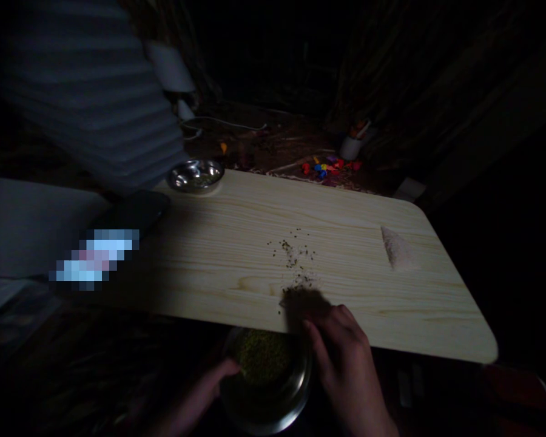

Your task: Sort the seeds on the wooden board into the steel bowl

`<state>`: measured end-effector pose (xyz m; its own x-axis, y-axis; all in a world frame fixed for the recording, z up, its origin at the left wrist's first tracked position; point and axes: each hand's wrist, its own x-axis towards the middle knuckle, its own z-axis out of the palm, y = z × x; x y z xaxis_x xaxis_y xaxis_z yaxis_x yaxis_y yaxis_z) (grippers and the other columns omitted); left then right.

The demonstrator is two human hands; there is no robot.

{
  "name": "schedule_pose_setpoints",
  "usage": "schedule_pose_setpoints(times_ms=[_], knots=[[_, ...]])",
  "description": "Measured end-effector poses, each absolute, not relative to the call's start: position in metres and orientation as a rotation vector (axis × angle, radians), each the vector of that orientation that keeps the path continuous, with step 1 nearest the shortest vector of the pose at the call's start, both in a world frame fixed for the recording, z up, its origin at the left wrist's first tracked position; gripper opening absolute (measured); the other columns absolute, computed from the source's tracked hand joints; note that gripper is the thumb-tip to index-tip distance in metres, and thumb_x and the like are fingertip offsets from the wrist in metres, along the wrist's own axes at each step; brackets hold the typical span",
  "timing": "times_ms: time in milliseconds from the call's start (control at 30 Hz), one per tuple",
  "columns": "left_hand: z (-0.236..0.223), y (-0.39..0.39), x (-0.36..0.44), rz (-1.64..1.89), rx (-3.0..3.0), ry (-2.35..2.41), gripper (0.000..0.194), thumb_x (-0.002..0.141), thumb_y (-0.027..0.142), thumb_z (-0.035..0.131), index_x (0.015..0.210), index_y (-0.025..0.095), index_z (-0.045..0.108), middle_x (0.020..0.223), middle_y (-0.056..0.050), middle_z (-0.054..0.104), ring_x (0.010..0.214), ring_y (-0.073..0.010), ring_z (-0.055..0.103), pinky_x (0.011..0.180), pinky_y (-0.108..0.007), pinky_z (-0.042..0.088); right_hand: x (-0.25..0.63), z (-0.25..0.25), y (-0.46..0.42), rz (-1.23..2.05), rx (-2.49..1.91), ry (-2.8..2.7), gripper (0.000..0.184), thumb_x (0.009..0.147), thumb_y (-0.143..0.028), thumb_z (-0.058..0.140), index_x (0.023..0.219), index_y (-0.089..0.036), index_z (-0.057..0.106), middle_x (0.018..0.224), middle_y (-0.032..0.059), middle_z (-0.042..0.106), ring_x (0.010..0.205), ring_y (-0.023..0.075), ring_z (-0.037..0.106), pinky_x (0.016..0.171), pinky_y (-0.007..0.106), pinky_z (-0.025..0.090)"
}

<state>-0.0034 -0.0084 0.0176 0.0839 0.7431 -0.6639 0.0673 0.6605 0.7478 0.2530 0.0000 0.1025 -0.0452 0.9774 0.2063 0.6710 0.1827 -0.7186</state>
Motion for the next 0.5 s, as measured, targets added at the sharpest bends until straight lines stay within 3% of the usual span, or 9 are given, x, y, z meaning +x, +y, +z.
schedule_pose_setpoints(times_ms=[133, 333, 500], knots=[[0.020, -0.006, -0.004, 0.581, 0.752, 1.399, 0.018, 0.070, 0.039, 0.070, 0.078, 0.023, 0.073, 0.085, -0.004, 0.072, 0.089, -0.0280, 0.063, 0.083, -0.038, 0.051, 0.248, 0.104, -0.001, 0.683, -1.492, -1.841, 0.016, 0.101, -0.025, 0.057, 0.101, -0.026, 0.073, 0.090, 0.0027, 0.069, 0.087, 0.0208, 0.062, 0.076, 0.034, 0.050], [0.031, -0.002, -0.003, 0.618, 0.732, 1.402, 0.017, 0.069, 0.036, 0.070, 0.080, 0.024, 0.075, 0.089, -0.004, 0.075, 0.090, -0.0279, 0.065, 0.082, -0.037, 0.052, 0.260, 0.101, 0.006, 0.500, -1.572, -1.727, 0.015, 0.100, -0.029, 0.058, 0.095, -0.023, 0.071, 0.084, 0.0036, 0.067, 0.082, 0.0215, 0.060, 0.070, 0.034, 0.048], [0.037, 0.000, -0.002, 0.643, 0.703, 1.333, 0.012, 0.069, 0.034, 0.069, 0.077, 0.025, 0.073, 0.089, -0.005, 0.076, 0.092, -0.0287, 0.066, 0.083, -0.037, 0.053, 0.261, 0.101, 0.007, 0.550, -1.565, -1.781, 0.015, 0.100, -0.029, 0.058, 0.095, -0.023, 0.071, 0.087, 0.0049, 0.068, 0.084, 0.0225, 0.060, 0.073, 0.036, 0.047]])
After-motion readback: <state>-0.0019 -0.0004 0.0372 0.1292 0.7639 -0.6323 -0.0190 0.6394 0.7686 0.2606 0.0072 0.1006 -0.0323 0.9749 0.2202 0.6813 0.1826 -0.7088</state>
